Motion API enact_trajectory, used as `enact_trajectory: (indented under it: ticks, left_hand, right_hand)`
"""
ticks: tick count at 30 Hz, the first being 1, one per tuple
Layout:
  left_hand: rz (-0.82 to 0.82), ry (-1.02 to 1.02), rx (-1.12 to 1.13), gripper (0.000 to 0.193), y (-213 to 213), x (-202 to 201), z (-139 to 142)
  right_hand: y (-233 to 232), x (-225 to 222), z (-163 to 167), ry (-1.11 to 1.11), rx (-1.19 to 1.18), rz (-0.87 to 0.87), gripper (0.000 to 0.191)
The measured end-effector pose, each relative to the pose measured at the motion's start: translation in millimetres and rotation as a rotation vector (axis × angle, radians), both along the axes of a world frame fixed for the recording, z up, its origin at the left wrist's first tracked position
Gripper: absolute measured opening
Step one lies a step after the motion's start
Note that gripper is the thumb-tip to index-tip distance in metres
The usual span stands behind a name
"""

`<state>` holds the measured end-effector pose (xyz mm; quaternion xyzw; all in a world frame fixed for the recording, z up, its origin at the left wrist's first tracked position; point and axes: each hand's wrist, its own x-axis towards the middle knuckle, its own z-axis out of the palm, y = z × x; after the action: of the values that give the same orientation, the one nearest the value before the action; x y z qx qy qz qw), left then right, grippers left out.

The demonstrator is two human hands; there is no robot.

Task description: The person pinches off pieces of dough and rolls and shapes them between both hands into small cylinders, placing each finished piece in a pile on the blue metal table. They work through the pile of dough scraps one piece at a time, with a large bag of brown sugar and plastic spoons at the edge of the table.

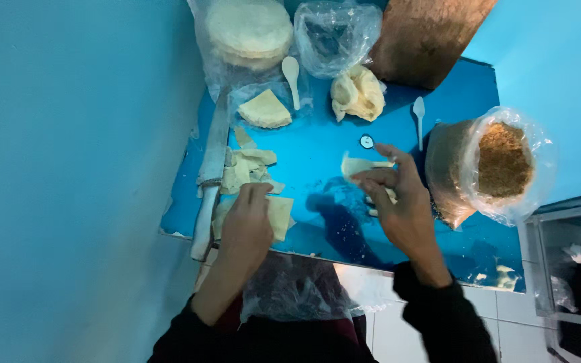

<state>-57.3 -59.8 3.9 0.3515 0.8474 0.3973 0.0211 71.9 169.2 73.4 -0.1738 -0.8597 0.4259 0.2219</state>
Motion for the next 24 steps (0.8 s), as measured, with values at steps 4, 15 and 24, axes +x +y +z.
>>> enact_trajectory:
  ticks: [4,15,24]
  left_hand:
    - [-0.094,0.358,0.141,0.031,16.9,26.0,-2.4]
    - [-0.409,0.440,0.053,0.038,24.6,60.6,-29.9]
    - [-0.424,0.421,-0.005,0.042,21.6,67.9,-31.4]
  right_hand:
    - [-7.5,19.1,-20.9,-0.114,0.608,0.365,0.040]
    - [6.7,37.7,-41.8,-0.151,0.470,0.294,0.077]
    - [1.7,24.3,-54.2,-0.294,1.184,0.239,0.063]
